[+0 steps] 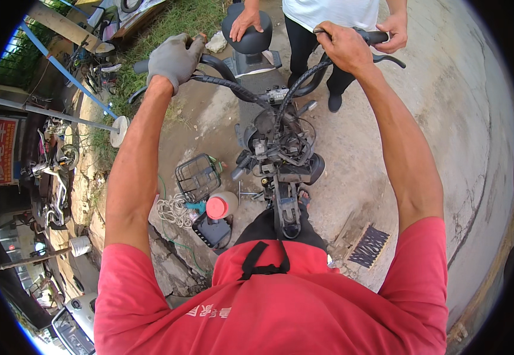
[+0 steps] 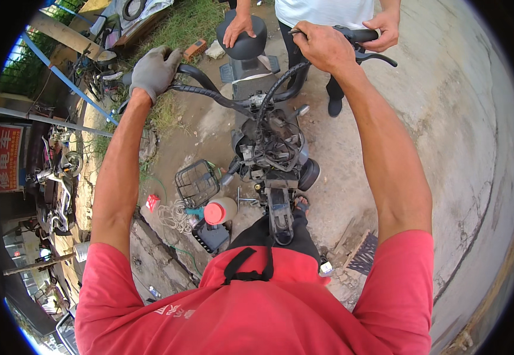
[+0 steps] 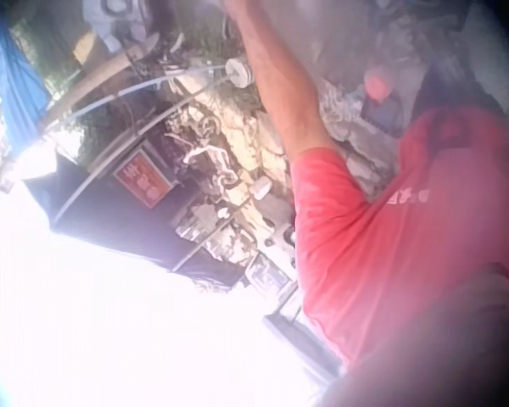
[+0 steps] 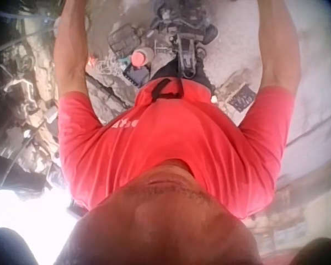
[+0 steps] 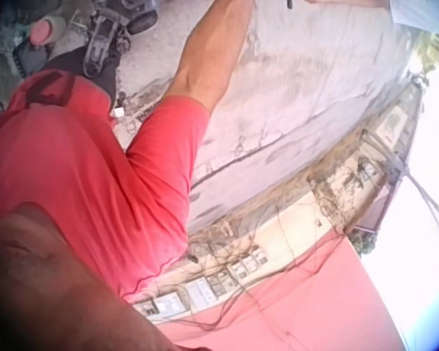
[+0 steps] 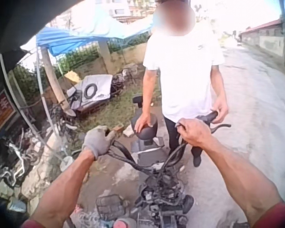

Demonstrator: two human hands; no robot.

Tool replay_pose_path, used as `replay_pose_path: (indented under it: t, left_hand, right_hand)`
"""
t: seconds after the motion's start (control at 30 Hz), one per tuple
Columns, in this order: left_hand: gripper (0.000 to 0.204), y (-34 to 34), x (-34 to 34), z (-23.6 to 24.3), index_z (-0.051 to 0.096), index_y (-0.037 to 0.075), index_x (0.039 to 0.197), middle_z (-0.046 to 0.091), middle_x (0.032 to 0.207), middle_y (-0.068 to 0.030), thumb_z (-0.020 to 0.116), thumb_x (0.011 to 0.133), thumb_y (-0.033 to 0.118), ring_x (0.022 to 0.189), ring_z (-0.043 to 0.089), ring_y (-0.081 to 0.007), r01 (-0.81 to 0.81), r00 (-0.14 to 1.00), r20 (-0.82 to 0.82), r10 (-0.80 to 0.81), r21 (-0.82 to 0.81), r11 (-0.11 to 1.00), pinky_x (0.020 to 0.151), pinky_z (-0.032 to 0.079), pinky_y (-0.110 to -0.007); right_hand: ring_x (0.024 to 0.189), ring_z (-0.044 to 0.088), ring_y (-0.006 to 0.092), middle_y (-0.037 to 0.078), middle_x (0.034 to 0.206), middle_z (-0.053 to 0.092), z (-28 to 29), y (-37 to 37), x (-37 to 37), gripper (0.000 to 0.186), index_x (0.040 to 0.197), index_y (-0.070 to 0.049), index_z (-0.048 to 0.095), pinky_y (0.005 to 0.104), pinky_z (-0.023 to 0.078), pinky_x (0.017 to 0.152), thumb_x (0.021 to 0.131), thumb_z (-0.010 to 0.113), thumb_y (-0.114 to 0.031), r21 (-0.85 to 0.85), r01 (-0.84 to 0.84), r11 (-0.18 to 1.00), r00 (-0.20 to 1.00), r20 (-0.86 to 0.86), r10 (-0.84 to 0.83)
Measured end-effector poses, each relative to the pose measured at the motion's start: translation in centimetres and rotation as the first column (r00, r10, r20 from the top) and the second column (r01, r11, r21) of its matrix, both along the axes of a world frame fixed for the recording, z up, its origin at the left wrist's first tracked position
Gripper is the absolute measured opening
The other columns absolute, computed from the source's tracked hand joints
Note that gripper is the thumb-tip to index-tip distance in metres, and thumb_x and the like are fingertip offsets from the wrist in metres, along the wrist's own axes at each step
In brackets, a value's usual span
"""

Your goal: The person in a red shirt works on the handlebar area of an electric scooter, manipulating wires and components while another person in a white shirt holds the scooter steady. The person in red uses their hands to adjust and connect parts near the handlebars throughout the clip.

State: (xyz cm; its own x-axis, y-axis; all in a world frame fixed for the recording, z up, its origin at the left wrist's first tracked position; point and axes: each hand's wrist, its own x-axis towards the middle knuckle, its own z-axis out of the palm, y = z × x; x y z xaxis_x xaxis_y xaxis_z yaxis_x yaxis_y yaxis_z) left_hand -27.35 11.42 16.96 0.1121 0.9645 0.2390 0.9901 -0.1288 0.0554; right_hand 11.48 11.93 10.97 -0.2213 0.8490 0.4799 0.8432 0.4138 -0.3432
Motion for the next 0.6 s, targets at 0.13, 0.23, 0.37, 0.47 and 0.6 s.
replay_pose_path:
  t: [0.13, 0.23, 0.37, 0.47, 0.6]
  left_hand:
    - [0.055, 0.3, 0.2, 0.3, 0.073, 0.008, 0.11, 0.073, 0.112, -0.019, 0.049, 0.102, 0.057, 0.107, 0.069, -0.0389, -0.024, 1.0, -0.012, 0.023, -0.059, 0.998, 0.093, 0.052, -0.048]
    - [0.054, 0.6, 0.0, 0.1, 0.073, 0.008, 0.111, 0.073, 0.113, -0.0192, 0.05, 0.102, 0.056, 0.108, 0.069, -0.0389, -0.007, 1.0, 0.005, 0.007, -0.043, 0.999, 0.094, 0.052, -0.048]
    - [0.052, 0.7, 0.0, 0.1, 0.073, 0.007, 0.107, 0.073, 0.108, -0.0208, 0.052, 0.103, 0.054, 0.104, 0.069, -0.0404, 0.003, 0.999, 0.037, -0.002, -0.045, 0.999, 0.091, 0.052, -0.049]
    - [0.047, 1.4, -0.2, 0.3, 0.073, 0.005, 0.102, 0.072, 0.096, -0.0231, 0.056, 0.103, 0.049, 0.095, 0.069, -0.0431, -0.014, 0.997, 0.078, 0.023, -0.109, 0.994, 0.085, 0.052, -0.051]
    - [0.045, 2.0, -0.3, 0.0, 0.073, 0.006, 0.102, 0.073, 0.094, -0.0228, 0.056, 0.103, 0.047, 0.093, 0.07, -0.0431, 0.022, 0.995, 0.095, -0.014, -0.081, 0.997, 0.083, 0.052, -0.051]
  right_hand:
    - [0.09, 0.07, 0.0439, 0.02, 0.092, 0.073, 0.3, -0.1, -0.3, 0.026, 0.114, -0.009, 0.067, 0.0523, 0.054, 0.08, 0.103, 0.057, -0.031, 0.02, 0.039, 0.999, 0.999, 0.034, -0.039]
    - [0.091, 0.07, 0.0441, 0.021, 0.094, 0.073, -0.1, -0.4, -0.3, 0.027, 0.114, -0.009, 0.066, 0.0521, 0.054, 0.081, 0.103, 0.057, -0.031, 0.031, 0.03, 0.999, 0.999, 0.024, -0.03]
    - [0.092, 0.07, 0.0437, 0.02, 0.095, 0.074, 0.8, -1.1, -0.5, 0.026, 0.113, -0.008, 0.066, 0.052, 0.054, 0.082, 0.103, 0.056, -0.03, -0.037, 0.06, 0.998, 0.998, 0.038, -0.059]
    - [0.095, 0.071, 0.0431, 0.019, 0.1, 0.075, 1.0, -1.1, -1.2, 0.028, 0.111, -0.01, 0.069, 0.0537, 0.055, 0.085, 0.1, 0.056, -0.033, -0.088, 0.073, 0.993, 0.997, 0.015, -0.072]
    - [0.094, 0.071, 0.0437, 0.021, 0.099, 0.075, 1.0, -1.2, -1.3, 0.028, 0.112, -0.01, 0.069, 0.0539, 0.055, 0.084, 0.1, 0.056, -0.032, -0.055, 0.072, 0.996, 0.997, 0.035, -0.07]
